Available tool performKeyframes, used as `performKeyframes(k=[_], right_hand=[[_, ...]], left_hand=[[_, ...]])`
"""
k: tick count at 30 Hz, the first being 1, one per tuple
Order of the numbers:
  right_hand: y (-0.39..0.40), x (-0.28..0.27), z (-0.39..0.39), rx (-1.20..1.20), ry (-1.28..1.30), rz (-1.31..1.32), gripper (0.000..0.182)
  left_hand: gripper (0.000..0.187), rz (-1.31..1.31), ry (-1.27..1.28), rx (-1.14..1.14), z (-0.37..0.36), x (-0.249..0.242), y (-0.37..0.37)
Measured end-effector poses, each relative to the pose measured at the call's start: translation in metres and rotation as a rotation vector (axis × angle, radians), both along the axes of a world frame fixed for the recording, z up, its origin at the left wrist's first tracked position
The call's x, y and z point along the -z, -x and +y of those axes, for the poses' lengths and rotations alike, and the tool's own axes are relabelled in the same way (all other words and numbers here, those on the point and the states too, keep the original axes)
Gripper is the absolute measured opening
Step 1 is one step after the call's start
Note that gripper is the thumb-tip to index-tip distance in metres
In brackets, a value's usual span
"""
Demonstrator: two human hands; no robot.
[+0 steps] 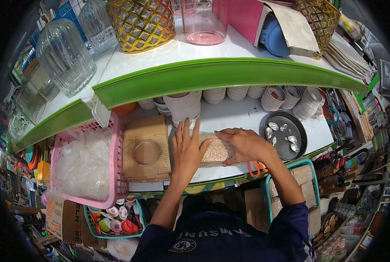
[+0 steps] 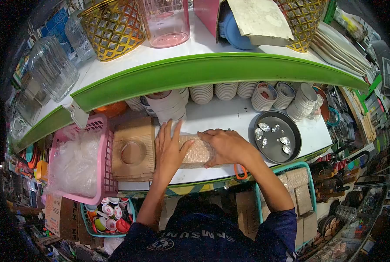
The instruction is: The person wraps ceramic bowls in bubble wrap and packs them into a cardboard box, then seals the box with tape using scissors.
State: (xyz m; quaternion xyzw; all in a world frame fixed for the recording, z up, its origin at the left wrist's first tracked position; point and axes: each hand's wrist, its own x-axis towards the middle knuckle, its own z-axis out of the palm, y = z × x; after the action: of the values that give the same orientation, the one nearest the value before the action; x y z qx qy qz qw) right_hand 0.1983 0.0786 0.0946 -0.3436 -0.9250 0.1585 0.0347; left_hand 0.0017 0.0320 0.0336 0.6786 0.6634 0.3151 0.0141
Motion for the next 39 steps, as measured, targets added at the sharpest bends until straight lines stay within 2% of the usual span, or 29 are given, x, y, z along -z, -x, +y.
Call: performKeyframes(k=[1,5,7,11,13,15,17,18,19,21,22,23,25,27,29,30,33,35,39], right_hand=[[0.0,-0.001,-0.001,0.001,-0.001,0.001,0.091],[-0.001,-0.001,-0.001,0.017,0.025,-0.002,0.09],[-0.003,0.001,0.001,0.013,0.028,0.0,0.088],[-0.004,0.01,0.003,0.013,-0.039,0.084,0.086],[-0.004,0.013,0.003,0.104,-0.057,0.101,0.083],[-0.005,0.016,0.008,0.137,-0.057,0.14,0.082],[-0.006,0.015,0.01,0.253,-0.004,0.147,0.082],[-0.007,0.017,0.013,0.281,0.029,0.168,0.08],[-0.008,0.018,0.015,0.289,0.031,0.168,0.08],[-0.013,0.018,0.017,0.473,0.367,0.224,0.077],[-0.015,0.016,0.016,0.505,0.372,0.219,0.07],[-0.018,0.02,0.014,0.515,0.373,0.219,0.07],[-0.027,0.039,0.012,0.552,0.474,0.36,0.063],[-0.033,0.053,0.001,0.54,0.517,0.444,0.059],[-0.033,0.049,-0.018,0.667,0.72,0.519,0.059],[-0.032,0.045,-0.029,0.708,0.731,0.492,0.063],[-0.029,0.04,-0.071,0.752,0.783,0.595,0.064],[-0.028,0.036,-0.099,0.732,0.746,0.598,0.062],[-0.029,0.038,-0.156,0.777,0.715,0.763,0.058]], left_hand=[[0.05,0.108,-0.119,0.063,0.002,0.003,0.001],[0.041,0.107,-0.1,0.157,0.002,0.005,0.004],[0.034,0.001,-0.072,0.169,0.002,0.006,0.004],[0.03,-0.028,-0.084,0.152,-0.006,-0.002,0.003],[0.028,-0.21,-0.252,0.167,-0.019,0.002,0.0],[0.032,-0.208,-0.311,0.189,-0.036,0.013,-0.007],[0.034,-0.469,-0.381,0.184,-0.056,0.026,-0.019],[0.052,-0.527,-0.322,0.201,-0.064,0.036,-0.022],[0.052,-0.528,-0.317,0.207,-0.072,0.039,-0.029],[0.068,-0.892,-0.149,0.175,-0.084,0.042,-0.047],[0.079,-1.023,-0.05,0.23,-0.091,0.047,-0.053],[0.079,-1.024,-0.043,0.237,-0.094,0.049,-0.057],[0.083,-1.276,0.052,0.294,-0.1,0.048,-0.06],[0.089,-1.271,0.114,0.296,-0.102,0.05,-0.054],[0.091,-1.55,0.281,0.295,-0.102,0.044,-0.045],[0.089,-1.638,0.368,0.324,-0.104,0.045,-0.039],[0.089,-1.721,0.474,0.39,-0.115,0.042,-0.031],[0.092,-1.733,0.512,0.398,-0.123,0.044,-0.028],[0.092,-1.82,0.6,0.524,-0.15,0.047,-0.024]])
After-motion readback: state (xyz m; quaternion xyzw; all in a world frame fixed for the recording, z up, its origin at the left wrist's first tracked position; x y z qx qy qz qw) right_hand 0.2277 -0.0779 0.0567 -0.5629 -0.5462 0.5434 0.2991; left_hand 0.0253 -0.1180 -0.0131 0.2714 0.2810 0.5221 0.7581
